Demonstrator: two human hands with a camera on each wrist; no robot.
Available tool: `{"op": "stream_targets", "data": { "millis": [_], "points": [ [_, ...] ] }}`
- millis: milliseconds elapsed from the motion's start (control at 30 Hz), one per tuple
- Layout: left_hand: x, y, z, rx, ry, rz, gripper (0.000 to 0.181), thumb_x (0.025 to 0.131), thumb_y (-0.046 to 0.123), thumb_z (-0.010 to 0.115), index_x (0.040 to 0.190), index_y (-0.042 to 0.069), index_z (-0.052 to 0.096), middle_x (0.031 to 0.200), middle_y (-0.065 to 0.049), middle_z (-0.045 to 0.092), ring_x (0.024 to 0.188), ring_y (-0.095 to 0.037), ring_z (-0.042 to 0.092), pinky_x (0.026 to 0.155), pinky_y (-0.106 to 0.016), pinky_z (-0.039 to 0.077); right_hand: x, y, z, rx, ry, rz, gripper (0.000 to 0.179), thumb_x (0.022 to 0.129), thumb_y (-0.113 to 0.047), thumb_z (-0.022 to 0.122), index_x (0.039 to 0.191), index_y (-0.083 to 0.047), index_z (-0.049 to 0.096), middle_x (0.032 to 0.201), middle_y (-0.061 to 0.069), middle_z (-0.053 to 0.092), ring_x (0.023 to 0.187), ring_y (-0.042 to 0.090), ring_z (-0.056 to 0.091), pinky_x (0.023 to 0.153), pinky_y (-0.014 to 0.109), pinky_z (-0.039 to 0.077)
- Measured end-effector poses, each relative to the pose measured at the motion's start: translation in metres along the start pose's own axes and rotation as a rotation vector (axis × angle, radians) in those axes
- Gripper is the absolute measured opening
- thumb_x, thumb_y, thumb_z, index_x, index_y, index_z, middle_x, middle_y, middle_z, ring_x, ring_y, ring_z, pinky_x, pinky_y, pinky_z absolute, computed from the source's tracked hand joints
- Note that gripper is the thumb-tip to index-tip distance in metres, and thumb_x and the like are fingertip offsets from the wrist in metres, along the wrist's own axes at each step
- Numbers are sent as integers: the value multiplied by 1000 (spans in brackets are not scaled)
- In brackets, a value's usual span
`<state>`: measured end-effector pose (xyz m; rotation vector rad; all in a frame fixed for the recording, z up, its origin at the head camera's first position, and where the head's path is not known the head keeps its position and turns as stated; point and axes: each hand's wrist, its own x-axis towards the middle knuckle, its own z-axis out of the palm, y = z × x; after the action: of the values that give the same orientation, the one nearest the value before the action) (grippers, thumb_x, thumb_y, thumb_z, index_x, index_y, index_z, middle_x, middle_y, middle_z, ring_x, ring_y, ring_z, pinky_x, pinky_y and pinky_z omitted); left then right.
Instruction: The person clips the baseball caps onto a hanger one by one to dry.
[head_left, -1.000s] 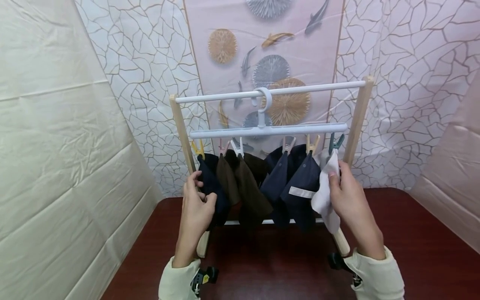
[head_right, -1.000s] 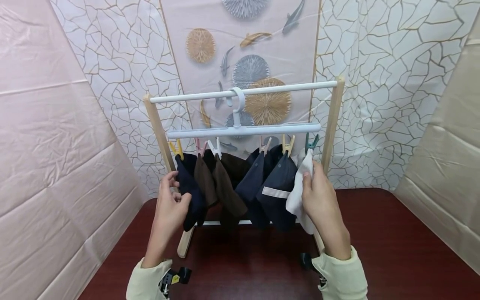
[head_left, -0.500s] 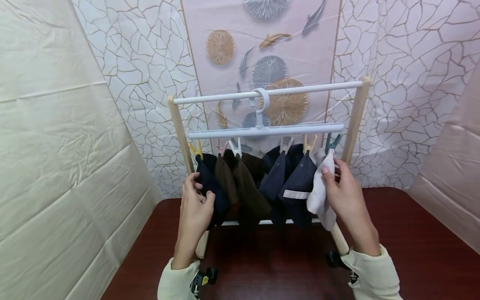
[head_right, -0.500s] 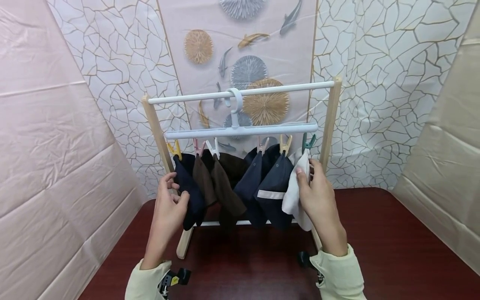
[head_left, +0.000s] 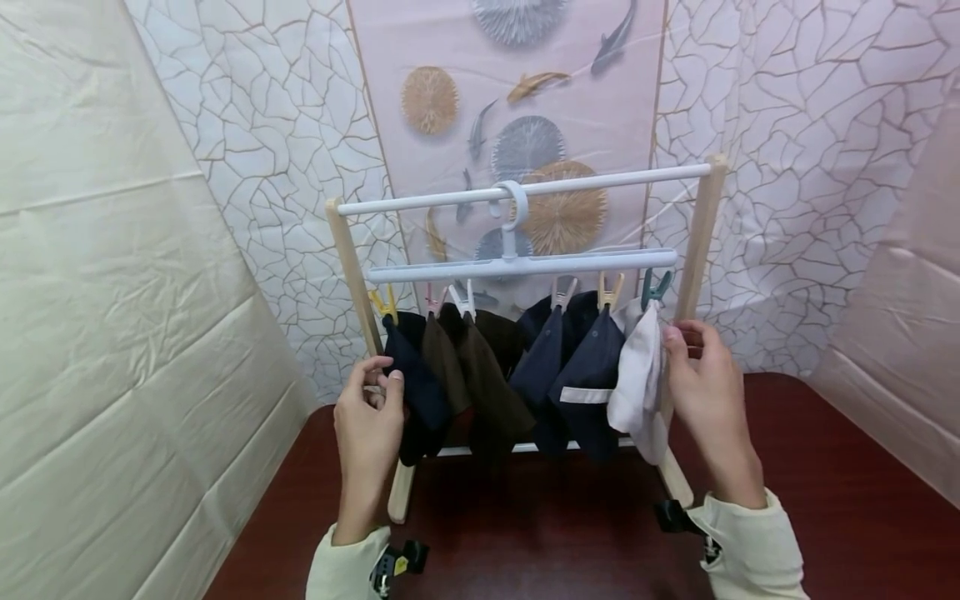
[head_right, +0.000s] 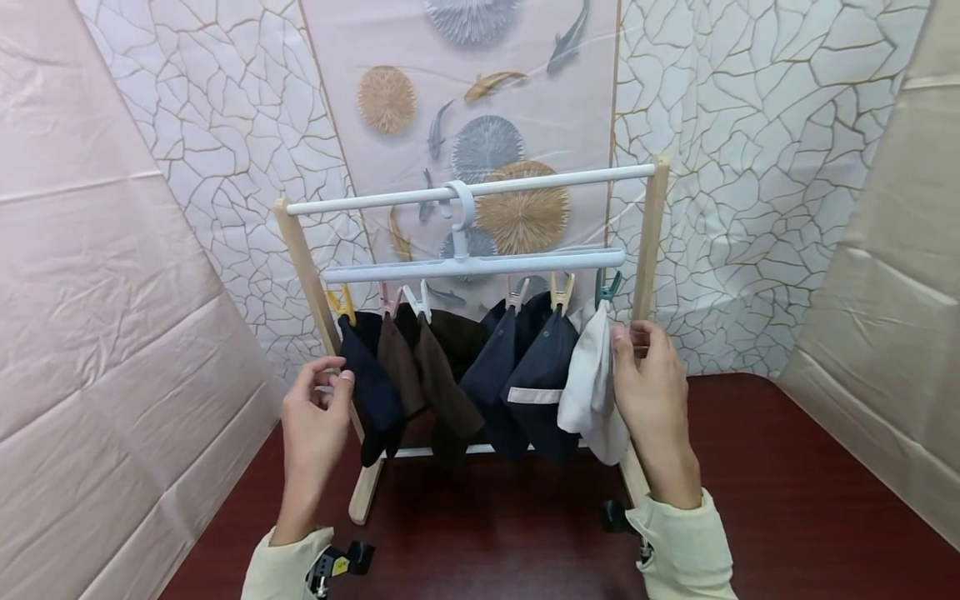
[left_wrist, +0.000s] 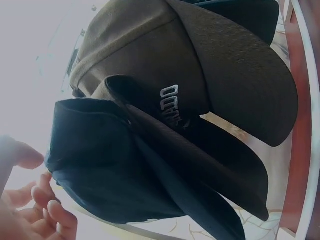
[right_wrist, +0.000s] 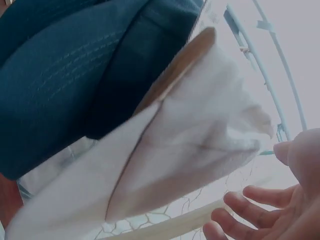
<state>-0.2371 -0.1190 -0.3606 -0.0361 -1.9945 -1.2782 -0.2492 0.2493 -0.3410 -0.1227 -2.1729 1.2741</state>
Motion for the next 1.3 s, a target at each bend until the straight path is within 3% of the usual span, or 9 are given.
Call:
{"op": "stream_targets", "data": {
  "millis": [200, 367, 533, 667, 733, 900, 1033, 1167, 1300],
  "points": [
    [5, -17, 1, -94, 145, 63, 15, 103, 6, 66, 116, 1, 71, 86, -8, 67, 69, -12, 55, 64, -19, 43, 4, 12, 2, 0, 22, -22, 52, 113, -32, 48, 151, 4, 48, 144, 31, 56, 135, 48, 52, 105, 64, 45],
    [10, -34, 5, -90, 200, 54, 13, 101, 2, 65, 113, -1, 71, 86, -11, 67, 73, -11, 54, 68, -18, 41, 11, 24, 6, 45, 115, -2, 46, 111, -27, 51, 147, 1, 54, 142, 27, 60, 134, 44, 56, 102, 61, 48],
    [14, -51, 8, -77, 166, -21, 18, 103, 4, 64, 119, -2, 68, 104, -17, 68, 92, -21, 62, 80, -23, 48, 17, 38, 10, 39, 146, 26, 44, 110, -25, 50, 145, 3, 54, 140, 28, 59, 132, 46, 55, 103, 62, 47],
    [14, -69, 11, -92, 74, -117, 31, 106, 10, 61, 137, 2, 61, 129, -20, 66, 117, -33, 65, 97, -45, 52, 20, 53, 14, 13, 106, 32, 46, 111, -22, 49, 148, 4, 52, 141, 30, 59, 130, 49, 56, 105, 61, 44],
    [13, -81, 13, -105, 12, -160, 39, 108, 15, 59, 146, 5, 56, 137, -21, 63, 126, -37, 63, 103, -53, 49, 20, 63, 17, 7, 66, 49, 48, 111, -24, 47, 152, 0, 51, 144, 28, 59, 131, 47, 57, 105, 59, 46],
    [12, -102, 19, -128, -119, -218, 48, 113, 24, 52, 158, 8, 45, 145, -25, 58, 134, -40, 58, 109, -56, 44, 20, 82, 24, 37, -28, 113, 53, 112, -34, 47, 159, -10, 45, 152, 21, 56, 134, 41, 58, 101, 57, 50],
    [11, -110, 19, -133, -154, -241, 51, 115, 23, 46, 160, 1, 40, 150, -30, 53, 136, -43, 53, 112, -56, 41, 23, 90, 28, -13, -203, 126, 49, 112, -33, 41, 146, 2, 46, 146, 31, 55, 124, 46, 58, 95, 55, 50],
    [10, -117, 18, -117, -173, -269, 52, 116, 27, 42, 159, -2, 40, 154, -31, 49, 140, -45, 49, 115, -58, 38, 24, 94, 31, -42, -427, 172, 52, 112, -31, 33, 140, 13, 34, 143, 42, 44, 125, 50, 49, 100, 56, 46],
    [6, -128, 23, -118, -248, -335, 62, 115, 45, 37, 155, -3, 45, 157, -29, 45, 146, -44, 42, 119, -57, 33, 23, 101, 28, -84, -529, 215, 54, 112, -28, 32, 140, 18, 32, 143, 44, 41, 130, 51, 44, 108, 59, 41]
  ]
}}
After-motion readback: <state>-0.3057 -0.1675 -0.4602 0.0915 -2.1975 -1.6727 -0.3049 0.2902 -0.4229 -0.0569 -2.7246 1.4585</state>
